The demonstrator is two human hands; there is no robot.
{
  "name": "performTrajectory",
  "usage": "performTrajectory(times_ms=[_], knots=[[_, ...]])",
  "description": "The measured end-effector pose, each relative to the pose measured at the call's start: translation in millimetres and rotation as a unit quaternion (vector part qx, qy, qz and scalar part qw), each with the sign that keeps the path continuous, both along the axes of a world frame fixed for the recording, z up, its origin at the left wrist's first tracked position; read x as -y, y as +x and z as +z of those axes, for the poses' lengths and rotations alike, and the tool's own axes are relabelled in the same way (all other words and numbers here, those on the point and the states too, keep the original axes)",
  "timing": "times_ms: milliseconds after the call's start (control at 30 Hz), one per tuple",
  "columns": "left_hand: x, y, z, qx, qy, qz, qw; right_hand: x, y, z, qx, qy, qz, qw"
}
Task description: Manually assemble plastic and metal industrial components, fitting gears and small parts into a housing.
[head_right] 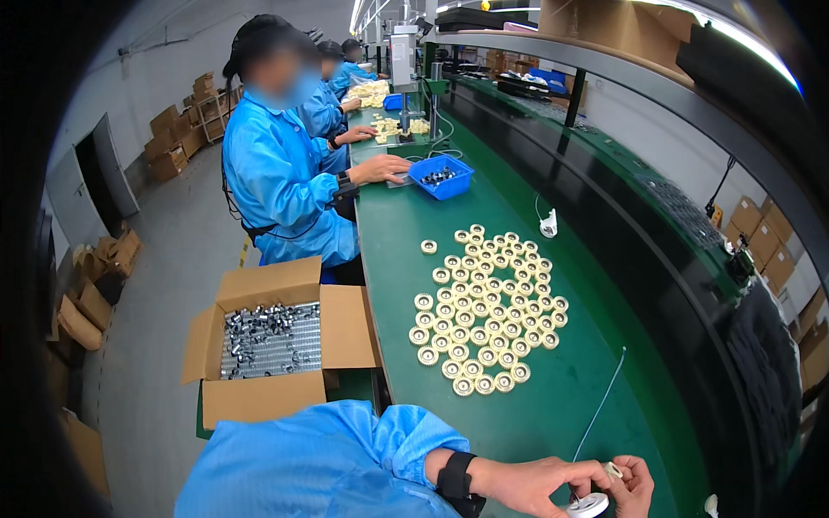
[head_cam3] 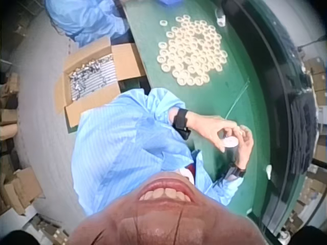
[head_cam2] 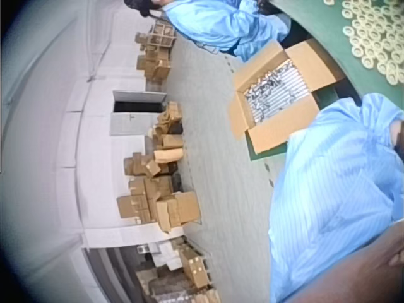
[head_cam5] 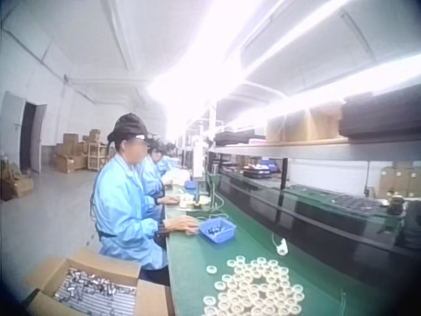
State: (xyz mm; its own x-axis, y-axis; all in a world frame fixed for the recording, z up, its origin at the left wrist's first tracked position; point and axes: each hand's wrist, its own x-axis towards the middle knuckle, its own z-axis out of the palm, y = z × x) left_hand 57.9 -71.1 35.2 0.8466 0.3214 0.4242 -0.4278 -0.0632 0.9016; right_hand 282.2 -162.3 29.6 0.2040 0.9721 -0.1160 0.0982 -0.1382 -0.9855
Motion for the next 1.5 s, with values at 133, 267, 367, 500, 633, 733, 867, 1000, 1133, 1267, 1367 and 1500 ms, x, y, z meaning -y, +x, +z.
performTrajectory(times_ms=[133, 267, 367, 500, 633, 733, 867, 1000, 1133, 1267, 1367, 1500], knots=[[-8.7, -1.6, -0.3, -0.014, -0.109, -0.095, 0.989, -4.5, -50.5, 51.2, 0.162, 0.005, 0.001, 0.987], [-9.9, -7.9, 6.5, 0.007, -0.191, -0.176, 0.966, -3.3, -51.5, 46.6, 0.257, 0.054, 0.022, 0.965], [-6.1, -6.4, -2.3, -0.009, -0.239, -0.172, 0.956, -1.7, -51.1, 46.3, 0.173, 0.029, -0.004, 0.984], [-0.6, 0.8, -17.0, -0.049, -0.280, -0.158, 0.946, 0.9, -44.9, 46.5, 0.021, 0.038, -0.003, 0.999], [-3.6, -4.9, 0.9, -0.063, -0.270, -0.169, 0.946, 10.6, -50.5, 32.6, 0.066, 0.115, -0.065, 0.989], [-17.3, 7.8, -14.8, -0.056, -0.281, -0.091, 0.954, -5.0, -33.9, 26.3, 0.069, 0.121, -0.053, 0.989], [-23.8, -9.5, -18.2, -0.050, -0.362, -0.044, 0.930, -19.9, -57.4, 39.6, -0.088, 0.107, -0.003, 0.990], [-20.5, -3.4, -13.0, -0.048, -0.398, -0.070, 0.913, -6.5, -57.8, 41.4, -0.157, 0.105, -0.004, 0.982], [-23.2, -1.3, -12.8, -0.062, -0.402, -0.118, 0.906, 1.6, -49.9, 35.0, -0.138, 0.113, 0.002, 0.984], [-19.6, -6.5, -10.7, -0.071, -0.419, -0.106, 0.899, 3.1, -49.2, 36.0, -0.160, 0.082, 0.007, 0.984], [-22.5, -9.0, -13.4, -0.043, -0.430, -0.099, 0.896, 3.1, -49.3, 37.3, -0.088, 0.113, -0.016, 0.990], [-25.0, -8.2, -13.1, -0.008, -0.424, -0.127, 0.897, 3.3, -54.4, 40.3, 0.249, 0.173, 0.026, 0.953]])
